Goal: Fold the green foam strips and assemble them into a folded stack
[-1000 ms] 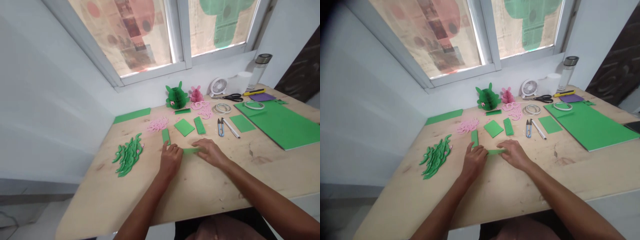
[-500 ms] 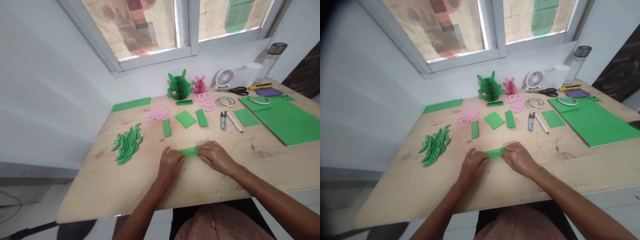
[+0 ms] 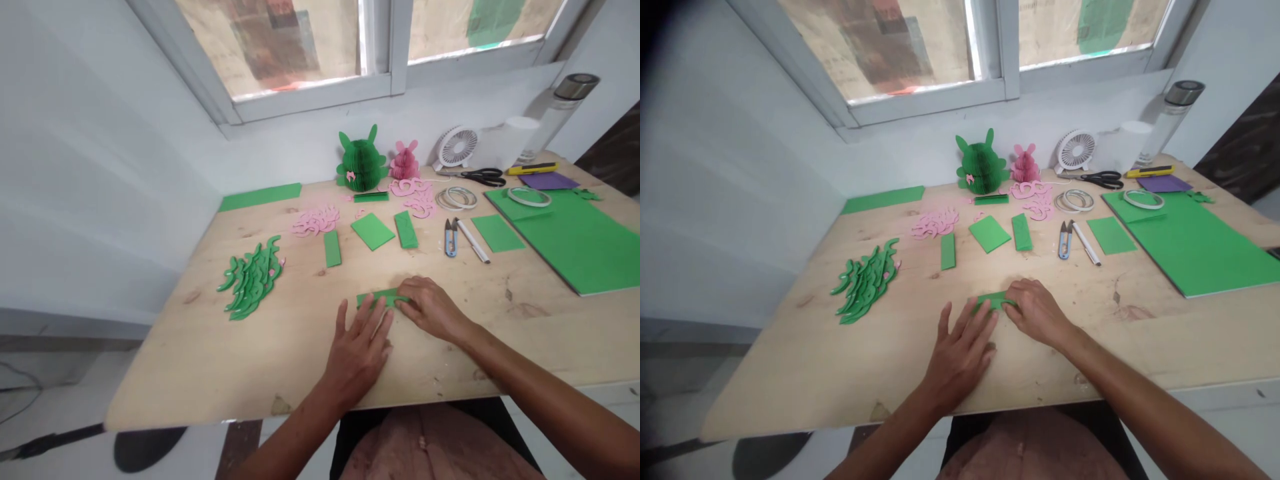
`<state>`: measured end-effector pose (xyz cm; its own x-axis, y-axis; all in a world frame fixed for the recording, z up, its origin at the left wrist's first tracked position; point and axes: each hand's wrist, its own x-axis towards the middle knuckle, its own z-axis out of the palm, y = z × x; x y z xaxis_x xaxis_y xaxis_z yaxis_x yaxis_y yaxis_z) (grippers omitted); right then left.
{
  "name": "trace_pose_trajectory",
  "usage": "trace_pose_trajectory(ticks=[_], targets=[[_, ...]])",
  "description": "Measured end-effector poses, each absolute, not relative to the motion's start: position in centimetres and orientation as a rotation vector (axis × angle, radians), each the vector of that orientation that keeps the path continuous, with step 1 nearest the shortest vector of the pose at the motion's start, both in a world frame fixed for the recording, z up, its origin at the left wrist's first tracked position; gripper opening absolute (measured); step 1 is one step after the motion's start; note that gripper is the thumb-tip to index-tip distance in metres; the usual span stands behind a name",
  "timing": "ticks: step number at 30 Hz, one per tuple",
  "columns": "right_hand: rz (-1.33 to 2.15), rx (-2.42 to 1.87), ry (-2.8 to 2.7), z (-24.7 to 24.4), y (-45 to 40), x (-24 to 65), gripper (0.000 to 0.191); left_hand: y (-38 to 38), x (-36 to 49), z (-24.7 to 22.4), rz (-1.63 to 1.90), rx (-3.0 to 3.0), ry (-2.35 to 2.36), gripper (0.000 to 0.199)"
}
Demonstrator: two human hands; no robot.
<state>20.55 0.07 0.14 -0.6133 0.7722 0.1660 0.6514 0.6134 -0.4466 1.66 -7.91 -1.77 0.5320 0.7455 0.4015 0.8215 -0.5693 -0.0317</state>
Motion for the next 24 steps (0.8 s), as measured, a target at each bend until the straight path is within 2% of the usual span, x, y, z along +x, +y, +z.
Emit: trace_pose_trajectory(ticks=[3, 9, 14, 19, 24], targets=[[0.496, -1.175, -2.501, 0.2, 0.3, 20.5, 0.017, -8.0, 1.7, -1.7, -0.354, -2.586, -1.389, 0.051], [0.5, -1.183, -2.44, -0.3, 0.5, 20.5, 0.012, -7.7, 1.6, -2.0, -0.295, -2.595, -1.488, 0.056], [0.235, -1.119, -2.382, -0.6, -0.4, 20.5, 0.033, -7.7, 1.7, -2.1, -0.278, -2.594, -1.517, 0.057], [0.011, -0.977, -2.512, -0.4, -1.3, 20.6, 0.029, -7.5, 1.6, -2.0, -0.293, -2.617, -1.532, 0.058], [-0.023, -0.941, -2.576, -0.8, -1.4, 20.6, 0.029, -7.3, 1.4, -1.7, -0.303, -2.677, -1.544, 0.057]])
